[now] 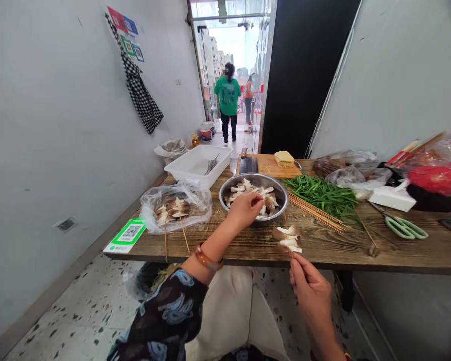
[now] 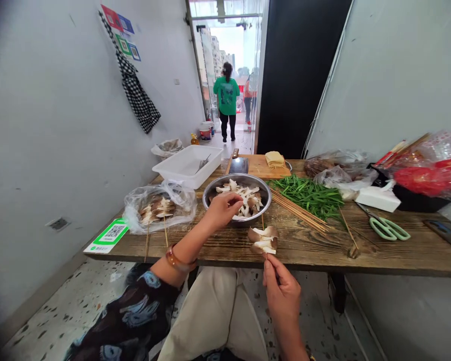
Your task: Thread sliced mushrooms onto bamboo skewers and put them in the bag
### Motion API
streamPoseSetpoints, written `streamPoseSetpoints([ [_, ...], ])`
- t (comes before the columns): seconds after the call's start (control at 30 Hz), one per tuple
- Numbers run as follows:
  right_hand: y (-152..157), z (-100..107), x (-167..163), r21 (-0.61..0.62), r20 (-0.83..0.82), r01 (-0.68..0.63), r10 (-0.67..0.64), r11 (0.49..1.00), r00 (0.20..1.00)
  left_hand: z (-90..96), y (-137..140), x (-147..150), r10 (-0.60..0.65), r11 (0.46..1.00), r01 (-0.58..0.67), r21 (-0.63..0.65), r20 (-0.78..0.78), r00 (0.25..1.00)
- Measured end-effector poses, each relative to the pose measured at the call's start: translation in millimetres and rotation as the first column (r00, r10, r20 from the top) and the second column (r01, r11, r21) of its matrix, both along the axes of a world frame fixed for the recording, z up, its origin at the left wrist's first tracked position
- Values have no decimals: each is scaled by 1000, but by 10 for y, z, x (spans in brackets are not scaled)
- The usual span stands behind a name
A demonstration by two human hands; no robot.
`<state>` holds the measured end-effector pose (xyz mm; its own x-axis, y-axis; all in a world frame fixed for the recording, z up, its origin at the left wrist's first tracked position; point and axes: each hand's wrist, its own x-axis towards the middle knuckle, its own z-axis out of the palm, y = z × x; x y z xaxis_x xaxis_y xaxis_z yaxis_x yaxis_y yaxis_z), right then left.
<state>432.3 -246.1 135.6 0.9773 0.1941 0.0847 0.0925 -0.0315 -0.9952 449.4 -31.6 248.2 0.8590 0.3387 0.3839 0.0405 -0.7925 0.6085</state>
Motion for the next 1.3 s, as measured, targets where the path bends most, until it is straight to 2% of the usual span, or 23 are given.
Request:
streamPoseSetpoints([
  [0.1, -20, 30, 27, 7, 11, -6, 6, 1000, 1000, -27, 49, 288, 72, 962, -22, 274, -173, 982],
  [0.2, -35, 16, 38, 17, 13, -26, 26, 1000, 1000, -64, 58, 480, 118, 911, -4, 412, -252, 961],
  [0.37, -43, -76, 60, 18, 1, -34, 34, 999, 999, -109, 52, 626, 113, 878, 44, 477, -294, 949],
  [0.6, -58, -131, 60, 33, 21, -69, 68, 997, 997, -128, 23, 586, 65, 864, 109, 492, -324, 944],
  [0.67, -68, -122, 52, 25, 26, -64, 64, 998, 998, -132, 14, 569, 8, 900, 127, 416, -307, 952],
  [0.8, -95, -99, 35, 25, 23, -56, 55, 998, 998, -127, 26, 578, -95, 976, 134, 174, -217, 972],
  [0.93, -130, -70, 14, 3, 32, -48, 48, 999, 998, -80, 78, 548, -97, 993, 107, 57, -165, 982],
  [1.0, -139, -46, -8, -11, 30, -34, 34, 999, 999, -52, 92, 459, -135, 982, 119, -147, -101, 986],
  [1.03, -140, -32, -23, -13, 24, -33, 34, 999, 999, -40, 91, 392, -167, 943, 144, -301, -53, 984],
  [1.07, -139, -16, -40, -14, 22, -41, 41, 999, 999, -29, 82, 312, -196, 868, 175, -464, 4, 981],
  [1.13, -135, 14, -77, -28, 41, -54, 55, 998, 998, -14, 47, 127, -219, 662, 236, -711, 117, 969],
  [1.2, -131, 41, -115, -65, 97, -62, 68, 996, 993, -8, -2, -70, -201, 514, 262, -817, 183, 962],
  [1.3, -127, 78, -165, -113, 200, -89, 111, 990, 974, -25, -65, -334, -160, 355, 270, -895, 227, 961],
])
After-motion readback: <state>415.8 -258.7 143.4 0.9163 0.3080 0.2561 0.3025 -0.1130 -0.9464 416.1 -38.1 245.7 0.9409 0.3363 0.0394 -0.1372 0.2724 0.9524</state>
